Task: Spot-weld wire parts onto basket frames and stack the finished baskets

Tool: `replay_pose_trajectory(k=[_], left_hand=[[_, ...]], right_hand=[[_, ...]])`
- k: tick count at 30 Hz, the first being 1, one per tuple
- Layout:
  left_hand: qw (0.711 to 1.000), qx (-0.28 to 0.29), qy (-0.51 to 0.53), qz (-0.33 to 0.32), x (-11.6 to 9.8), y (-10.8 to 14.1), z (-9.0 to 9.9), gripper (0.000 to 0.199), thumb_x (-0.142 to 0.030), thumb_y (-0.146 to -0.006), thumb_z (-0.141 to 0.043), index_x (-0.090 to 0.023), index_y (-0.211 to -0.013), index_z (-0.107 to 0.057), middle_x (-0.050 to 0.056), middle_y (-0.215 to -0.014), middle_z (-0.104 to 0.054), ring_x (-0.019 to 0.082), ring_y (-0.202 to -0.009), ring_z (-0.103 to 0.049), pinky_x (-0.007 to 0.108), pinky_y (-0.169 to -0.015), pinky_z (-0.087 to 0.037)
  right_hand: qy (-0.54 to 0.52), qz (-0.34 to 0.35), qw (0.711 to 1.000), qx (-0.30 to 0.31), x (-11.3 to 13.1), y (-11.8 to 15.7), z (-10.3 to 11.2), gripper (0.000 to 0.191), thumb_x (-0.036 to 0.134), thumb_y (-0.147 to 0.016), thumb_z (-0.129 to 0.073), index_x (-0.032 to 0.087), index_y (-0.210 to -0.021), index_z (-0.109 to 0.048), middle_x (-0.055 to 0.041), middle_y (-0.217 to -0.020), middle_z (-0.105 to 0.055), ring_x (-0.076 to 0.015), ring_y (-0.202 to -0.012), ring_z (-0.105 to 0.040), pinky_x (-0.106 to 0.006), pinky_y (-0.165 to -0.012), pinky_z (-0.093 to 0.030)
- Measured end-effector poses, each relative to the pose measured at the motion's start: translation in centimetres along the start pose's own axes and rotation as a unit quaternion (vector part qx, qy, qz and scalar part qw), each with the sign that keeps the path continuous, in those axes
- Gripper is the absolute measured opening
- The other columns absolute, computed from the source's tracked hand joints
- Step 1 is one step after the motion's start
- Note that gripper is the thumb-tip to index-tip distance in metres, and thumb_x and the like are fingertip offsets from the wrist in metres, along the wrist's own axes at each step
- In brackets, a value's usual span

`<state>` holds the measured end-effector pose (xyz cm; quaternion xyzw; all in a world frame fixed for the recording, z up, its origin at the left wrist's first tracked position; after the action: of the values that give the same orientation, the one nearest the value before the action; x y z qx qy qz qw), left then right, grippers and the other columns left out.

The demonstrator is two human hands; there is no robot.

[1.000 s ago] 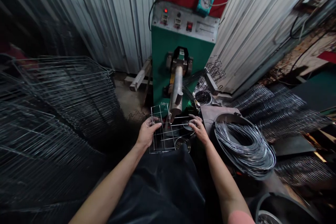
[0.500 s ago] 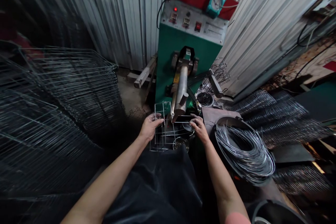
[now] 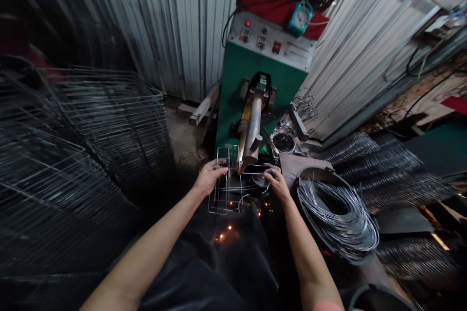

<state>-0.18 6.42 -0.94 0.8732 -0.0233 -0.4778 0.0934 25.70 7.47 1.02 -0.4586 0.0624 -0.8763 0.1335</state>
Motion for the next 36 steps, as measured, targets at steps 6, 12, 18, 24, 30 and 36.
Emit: replay_pose_trajectory(k=[6, 12, 18, 24, 30, 36], left_hand=[[0.999, 0.039, -0.004, -0.033, -1.1, 2.3, 0.3, 0.042, -0.02, -0.048, -0.079, -0.014, -0.086, -0.064, -0.006, -0.056, -0.055, 0.006, -0.051, -0.052, 0.017, -0.053, -0.041], [0.999, -0.001, -0.014, -0.037, -4.2, 9.9, 5.5, 0.04, -0.018, -0.05, -0.079, -0.016, -0.088, -0.066, -0.008, -0.053, -0.047, 0.002, -0.046, -0.042, 0.013, -0.047, -0.038], [0.993, -0.054, 0.103, 0.02, -8.1, 16.0, 9.9, 0.02, -0.022, -0.069, -0.069, -0.015, -0.087, -0.065, -0.01, -0.044, -0.032, 0.003, -0.039, -0.032, 0.028, -0.063, -0.055], [0.935, -0.045, 0.264, 0.234, -1.2, 18.0, 8.8, 0.027, -0.013, -0.091, -0.033, -0.003, -0.102, -0.056, -0.011, -0.044, -0.028, 0.003, -0.033, -0.028, 0.027, -0.058, -0.056], [0.911, -0.116, 0.263, 0.294, 4.0, 18.0, 8.6, 0.024, -0.019, -0.091, -0.036, -0.008, -0.103, -0.054, -0.01, -0.043, -0.032, 0.005, -0.03, -0.032, 0.027, -0.053, -0.055], [0.943, -0.049, 0.136, 0.299, 4.9, 17.7, 10.1, 0.061, -0.051, -0.09, -0.02, -0.002, -0.098, -0.056, 0.02, -0.081, -0.065, 0.027, -0.078, -0.065, 0.046, -0.073, -0.052]], right_hand=[[0.018, 0.033, 0.999, -0.016, 2.5, 1.5, -0.1, 0.024, 0.045, -0.078, -0.055, 0.024, -0.071, -0.062, -0.0048, -0.117, -0.059, -0.0255, -0.111, -0.041, -0.044, -0.099, -0.029], [0.037, 0.097, 0.995, 0.012, 9.5, 7.5, -0.9, 0.016, 0.043, -0.077, -0.061, 0.029, -0.08, -0.068, -0.0025, -0.119, -0.058, -0.0282, -0.112, -0.04, -0.047, -0.098, -0.032], [-0.049, 0.012, 0.992, -0.113, 8.1, 14.0, 4.1, 0.048, 0.038, -0.084, -0.05, 0.03, -0.131, -0.041, -0.007, -0.132, -0.045, -0.0248, -0.117, -0.044, -0.045, -0.102, -0.033], [-0.004, 0.017, 0.996, 0.088, 3.9, 21.6, -1.4, 0.059, 0.042, -0.081, -0.056, 0.023, -0.134, -0.041, -0.0118, -0.14, -0.035, -0.0268, -0.132, -0.026, -0.048, -0.108, -0.022], [-0.032, 0.037, 0.986, 0.156, 4.1, 26.9, -6.0, 0.035, 0.047, -0.088, -0.044, 0.024, -0.097, -0.069, -0.0084, -0.099, -0.067, -0.0236, -0.102, -0.057, -0.039, -0.09, -0.043], [-0.094, -0.017, 0.994, 0.06, 5.6, 25.5, -6.8, 0.036, 0.05, -0.086, -0.048, 0.02, -0.091, -0.068, -0.0031, -0.067, -0.065, -0.0167, -0.064, -0.059, -0.03, -0.066, -0.046]])
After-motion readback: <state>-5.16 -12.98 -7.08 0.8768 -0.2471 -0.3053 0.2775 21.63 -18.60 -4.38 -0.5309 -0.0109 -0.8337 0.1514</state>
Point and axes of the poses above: each hand's wrist, its own y-axis away from the middle knuckle, its own z-axis out of the back of the hand, x = y × z, the point moved 3 cm from there along -y, towards the middle knuckle
